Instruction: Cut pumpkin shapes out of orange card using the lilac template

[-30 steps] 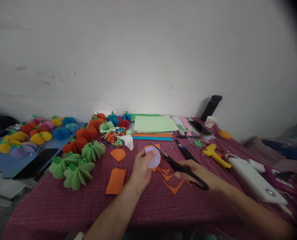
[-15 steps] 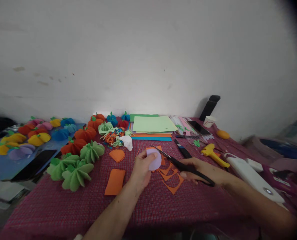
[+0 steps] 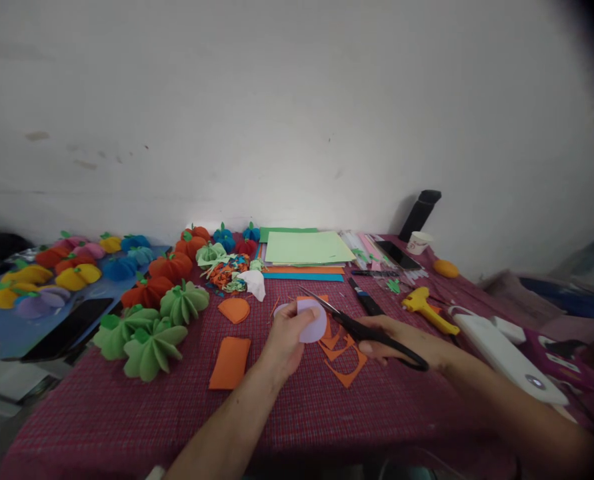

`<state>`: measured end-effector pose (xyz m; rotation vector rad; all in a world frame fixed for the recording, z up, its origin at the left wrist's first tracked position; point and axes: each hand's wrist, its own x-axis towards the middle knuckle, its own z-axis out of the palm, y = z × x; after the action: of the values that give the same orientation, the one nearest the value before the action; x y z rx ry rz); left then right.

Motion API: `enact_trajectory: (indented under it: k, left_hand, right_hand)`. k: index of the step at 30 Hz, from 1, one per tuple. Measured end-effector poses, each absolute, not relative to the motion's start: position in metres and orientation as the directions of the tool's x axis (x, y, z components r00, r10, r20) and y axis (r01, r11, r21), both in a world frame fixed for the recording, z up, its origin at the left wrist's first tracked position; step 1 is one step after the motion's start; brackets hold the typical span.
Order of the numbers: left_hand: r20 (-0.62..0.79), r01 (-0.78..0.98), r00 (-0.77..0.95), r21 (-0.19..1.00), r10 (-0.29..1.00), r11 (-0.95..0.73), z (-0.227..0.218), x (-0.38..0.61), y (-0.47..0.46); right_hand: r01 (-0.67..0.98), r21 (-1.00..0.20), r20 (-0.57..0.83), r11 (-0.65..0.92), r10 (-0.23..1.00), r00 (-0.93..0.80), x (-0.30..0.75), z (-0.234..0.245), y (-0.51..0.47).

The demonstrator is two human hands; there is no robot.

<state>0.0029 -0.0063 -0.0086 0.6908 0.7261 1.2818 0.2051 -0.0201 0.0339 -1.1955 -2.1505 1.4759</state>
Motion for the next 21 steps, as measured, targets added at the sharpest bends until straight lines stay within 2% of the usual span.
enact_trajectory:
  k: [21]
  left_hand:
    - [-0.099,-0.582,0.149,0.795,0.984,0.168,-0.0095,0.0028,-0.0056]
  right_hand:
    - [0.467,-0.872,-0.211,0.146,0.749,-0.628,0.2017,0.0321,-0.0203]
